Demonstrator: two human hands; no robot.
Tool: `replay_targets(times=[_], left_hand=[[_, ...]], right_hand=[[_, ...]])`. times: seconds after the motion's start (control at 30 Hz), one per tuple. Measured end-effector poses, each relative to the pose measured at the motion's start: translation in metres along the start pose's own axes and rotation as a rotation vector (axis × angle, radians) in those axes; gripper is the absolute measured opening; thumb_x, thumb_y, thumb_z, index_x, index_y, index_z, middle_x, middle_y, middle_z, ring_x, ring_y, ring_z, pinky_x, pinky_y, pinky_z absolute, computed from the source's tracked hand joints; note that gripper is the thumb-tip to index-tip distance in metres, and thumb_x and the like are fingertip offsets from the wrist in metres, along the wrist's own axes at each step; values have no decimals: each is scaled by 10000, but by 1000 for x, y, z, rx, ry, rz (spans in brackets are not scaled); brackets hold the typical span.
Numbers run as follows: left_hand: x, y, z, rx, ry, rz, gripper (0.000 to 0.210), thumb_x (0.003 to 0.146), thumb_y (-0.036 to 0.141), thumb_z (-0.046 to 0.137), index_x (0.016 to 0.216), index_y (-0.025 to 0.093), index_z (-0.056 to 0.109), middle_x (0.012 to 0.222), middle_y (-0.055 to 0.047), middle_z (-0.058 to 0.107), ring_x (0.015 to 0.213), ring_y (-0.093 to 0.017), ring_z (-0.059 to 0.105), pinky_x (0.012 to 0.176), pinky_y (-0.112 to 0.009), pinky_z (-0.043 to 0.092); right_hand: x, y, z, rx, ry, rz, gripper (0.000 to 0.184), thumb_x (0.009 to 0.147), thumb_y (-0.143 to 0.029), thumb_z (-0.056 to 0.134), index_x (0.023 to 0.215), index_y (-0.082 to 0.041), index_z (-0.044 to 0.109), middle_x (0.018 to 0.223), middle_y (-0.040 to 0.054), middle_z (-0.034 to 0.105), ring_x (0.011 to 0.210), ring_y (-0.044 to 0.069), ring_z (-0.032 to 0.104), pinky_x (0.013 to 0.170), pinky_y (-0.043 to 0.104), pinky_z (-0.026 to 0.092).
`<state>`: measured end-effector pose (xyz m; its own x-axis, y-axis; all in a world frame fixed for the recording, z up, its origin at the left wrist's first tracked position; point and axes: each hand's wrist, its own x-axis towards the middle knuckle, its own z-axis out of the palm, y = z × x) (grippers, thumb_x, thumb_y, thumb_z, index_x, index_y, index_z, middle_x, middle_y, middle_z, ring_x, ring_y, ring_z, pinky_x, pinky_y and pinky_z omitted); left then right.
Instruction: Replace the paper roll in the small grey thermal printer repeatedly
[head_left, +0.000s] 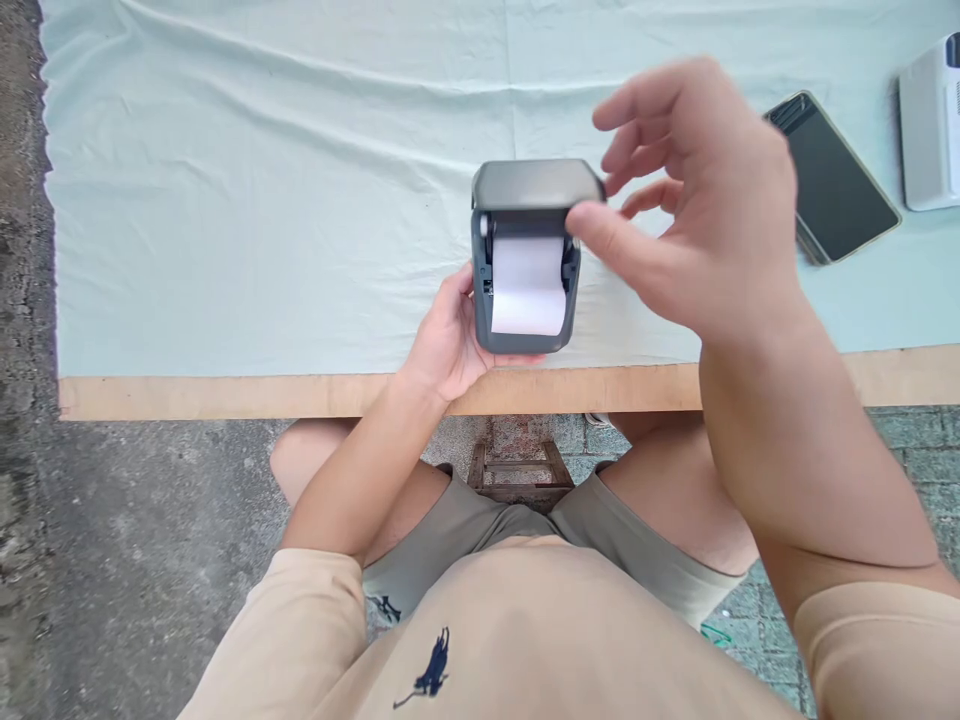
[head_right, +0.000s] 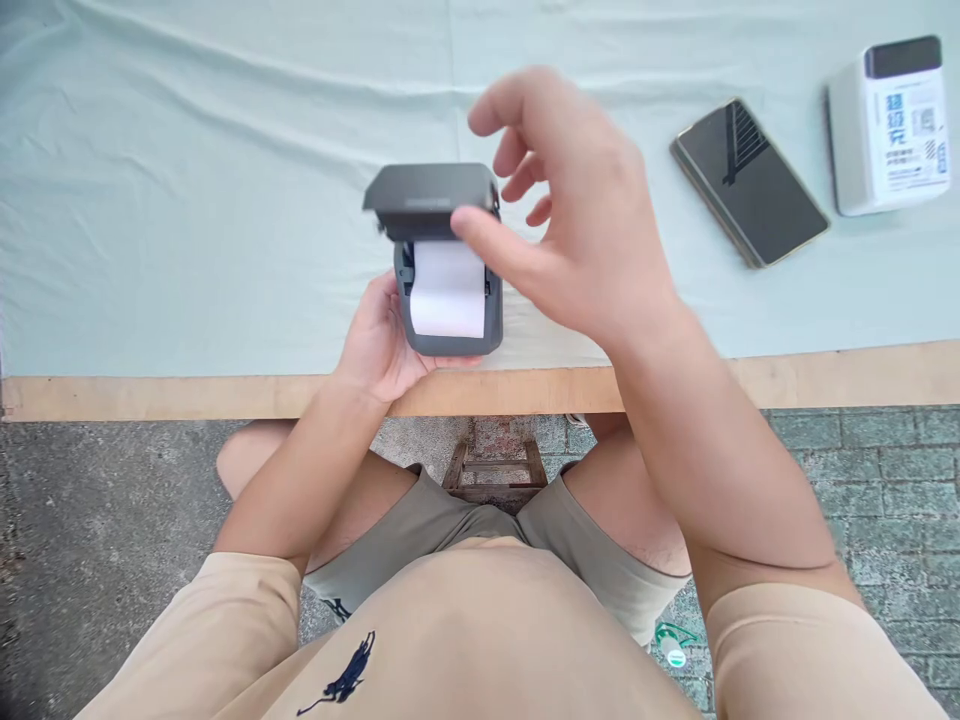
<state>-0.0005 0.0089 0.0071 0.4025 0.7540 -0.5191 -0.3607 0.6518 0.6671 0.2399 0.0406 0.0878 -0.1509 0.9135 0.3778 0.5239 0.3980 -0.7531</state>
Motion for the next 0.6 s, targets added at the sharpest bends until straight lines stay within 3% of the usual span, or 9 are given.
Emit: replay_targets(times=[0.07, 0.2, 0.27, 0.37, 0.47, 0.53, 0.6], left_hand=[[0, 1, 0, 10, -15, -15, 720, 1165, 771, 687, 1689, 284, 764, 1424, -97, 992, 1364, -461, 967, 1045, -610, 885], [0, 1, -1, 6, -14, -20, 670, 1173, 757, 693, 1651, 294, 777, 1425, -87, 992, 1360, -446, 969, 1044, -600, 889], [0, 0, -2, 0, -8, -10, 642, 1156, 763, 722, 1591, 298, 804, 1400, -89, 993, 1397, -458, 956, 1047, -598, 887], [1, -1, -5, -4, 2, 9, 615, 1155, 760, 726, 1554, 300, 811, 1393, -92, 989, 1445, -468, 935, 1045, -595, 884], [1, -2, -5, 5, -7, 10, 655, 1162, 773, 716, 1614, 303, 778, 1441, -92, 979, 1500, -475, 913, 1086, -617, 876], [1, -3, -3, 11, -14, 13, 685, 1153, 811, 708, 1613, 308, 770, 1445, -94, 974, 1522, -494, 902, 1092, -639, 873], [-1, -4, -1, 25, -26, 35, 715, 1114, 845, 746, 1571, 296, 766, 1456, -109, 962, 1525, -517, 898, 1068, -646, 876]], right_hand=[[5, -7, 5, 14, 116, 31, 194, 956, -340, 856, 1044, -354, 683, 1032, 25, 716, 909, 257, 730, 777, 429, 673], [15, -7, 12, 48, 204, 83, 338, 1023, -427, 791, 972, -363, 463, 1078, 17, 660, 840, 251, 740, 894, 487, 749], [15, -9, 12, 1, 210, 104, 373, 1015, -457, 802, 971, -366, 443, 1070, 23, 666, 894, 292, 781, 890, 514, 743], [11, -16, 12, -47, 200, 62, 325, 983, -401, 814, 954, -364, 493, 1091, 34, 746, 966, 313, 801, 749, 477, 662], [7, -16, 15, -152, -17, 5, 218, 915, -340, 837, 949, -346, 622, 977, 19, 807, 820, 282, 719, 743, 466, 580], [6, -13, 19, -318, -213, 67, 210, 870, -338, 878, 946, -343, 682, 936, 35, 828, 781, 299, 685, 748, 479, 542], [6, -14, 21, -503, -344, 150, 126, 914, -336, 846, 998, -351, 753, 1021, 70, 882, 850, 348, 726, 743, 485, 517]])
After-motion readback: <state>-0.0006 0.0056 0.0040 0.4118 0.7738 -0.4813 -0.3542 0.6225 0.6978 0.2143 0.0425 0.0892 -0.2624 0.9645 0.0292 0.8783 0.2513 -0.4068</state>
